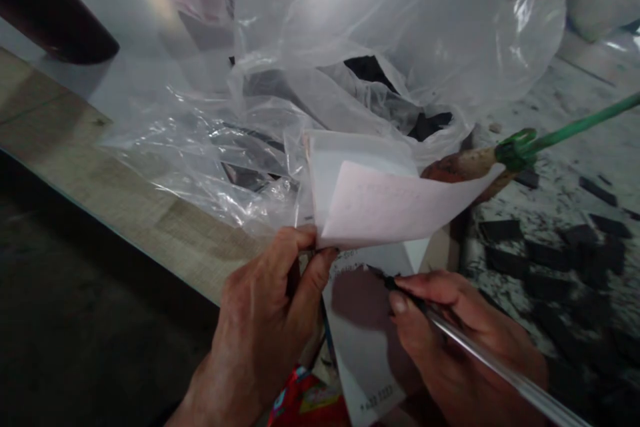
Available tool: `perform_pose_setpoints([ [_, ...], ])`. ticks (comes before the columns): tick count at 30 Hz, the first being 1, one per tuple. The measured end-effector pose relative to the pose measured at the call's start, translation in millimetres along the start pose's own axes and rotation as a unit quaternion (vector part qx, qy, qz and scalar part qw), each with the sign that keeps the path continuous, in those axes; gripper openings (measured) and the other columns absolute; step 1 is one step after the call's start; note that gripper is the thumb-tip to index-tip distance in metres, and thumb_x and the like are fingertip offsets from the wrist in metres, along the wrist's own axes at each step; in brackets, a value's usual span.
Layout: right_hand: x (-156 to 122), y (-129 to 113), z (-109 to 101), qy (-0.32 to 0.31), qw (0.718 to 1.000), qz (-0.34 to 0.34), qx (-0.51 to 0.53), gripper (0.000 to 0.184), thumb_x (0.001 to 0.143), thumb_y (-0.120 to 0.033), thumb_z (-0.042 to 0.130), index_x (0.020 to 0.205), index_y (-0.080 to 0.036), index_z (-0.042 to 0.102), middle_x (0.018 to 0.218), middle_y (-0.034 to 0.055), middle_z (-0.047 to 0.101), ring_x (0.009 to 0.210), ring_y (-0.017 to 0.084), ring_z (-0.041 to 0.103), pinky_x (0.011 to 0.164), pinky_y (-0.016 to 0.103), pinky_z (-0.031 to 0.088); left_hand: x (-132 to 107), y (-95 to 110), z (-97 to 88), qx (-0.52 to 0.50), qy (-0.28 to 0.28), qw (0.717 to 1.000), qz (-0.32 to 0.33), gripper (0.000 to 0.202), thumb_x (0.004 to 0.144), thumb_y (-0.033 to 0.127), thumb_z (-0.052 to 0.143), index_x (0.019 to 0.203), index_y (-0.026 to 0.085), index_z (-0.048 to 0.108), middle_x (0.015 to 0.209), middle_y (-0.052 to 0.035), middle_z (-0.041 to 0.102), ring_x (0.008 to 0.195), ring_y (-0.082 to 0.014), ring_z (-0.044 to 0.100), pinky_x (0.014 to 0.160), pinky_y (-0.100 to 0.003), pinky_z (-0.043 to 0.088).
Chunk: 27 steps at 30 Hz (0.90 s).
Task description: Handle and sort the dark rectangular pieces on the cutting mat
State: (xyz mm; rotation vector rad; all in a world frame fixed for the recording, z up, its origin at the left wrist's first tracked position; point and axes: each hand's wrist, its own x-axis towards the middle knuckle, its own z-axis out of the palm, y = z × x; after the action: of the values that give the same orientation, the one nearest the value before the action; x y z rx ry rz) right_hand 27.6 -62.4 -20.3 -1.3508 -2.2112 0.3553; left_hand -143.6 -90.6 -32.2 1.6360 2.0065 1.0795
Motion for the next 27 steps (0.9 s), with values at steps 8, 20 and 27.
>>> perform_pose_setpoints([
  [8, 1.6, -1.0, 0.4, 0.002, 1.000, 0.019, 0.011, 0.006, 0.081, -0.026, 0.055, 0.076, -0.023, 0.058, 0.061, -0.0061, 0.068, 0.047, 0.009, 0.063, 0.050, 0.015, 0.050, 1.3, -1.3, -0.5, 0.006, 0.002, 1.000, 0.012, 0.009, 0.084, 0.017, 0.055, 0.087, 0.025, 0.052, 0.064, 0.0115, 0.057, 0.051, -0.0052, 0.057, 0.050, -0.011, 0.043],
  [20, -0.5, -0.9, 3.2, 0.017, 0.999, 0.024, 0.035, 0.006, 0.080, -0.027, 0.056, 0.075, -0.023, 0.058, 0.061, -0.0069, 0.068, 0.047, 0.008, 0.062, 0.049, 0.013, 0.049, -0.9, -4.1, 2.7, 0.004, 0.001, 1.000, 0.013, 0.010, 0.084, 0.016, 0.056, 0.089, 0.024, 0.052, 0.070, 0.0109, 0.061, 0.058, -0.0051, 0.062, 0.055, -0.011, 0.045],
  [27, 1.8, -1.9, -0.4, -0.002, 0.999, 0.027, 0.018, 0.007, 0.080, -0.026, 0.056, 0.075, -0.023, 0.059, 0.061, -0.0061, 0.069, 0.046, 0.008, 0.062, 0.046, 0.013, 0.048, -1.6, -2.1, -1.1, 0.011, 0.008, 1.000, 0.024, 0.010, 0.084, 0.016, 0.057, 0.088, 0.024, 0.052, 0.069, 0.0115, 0.060, 0.058, -0.0043, 0.061, 0.056, -0.009, 0.045],
])
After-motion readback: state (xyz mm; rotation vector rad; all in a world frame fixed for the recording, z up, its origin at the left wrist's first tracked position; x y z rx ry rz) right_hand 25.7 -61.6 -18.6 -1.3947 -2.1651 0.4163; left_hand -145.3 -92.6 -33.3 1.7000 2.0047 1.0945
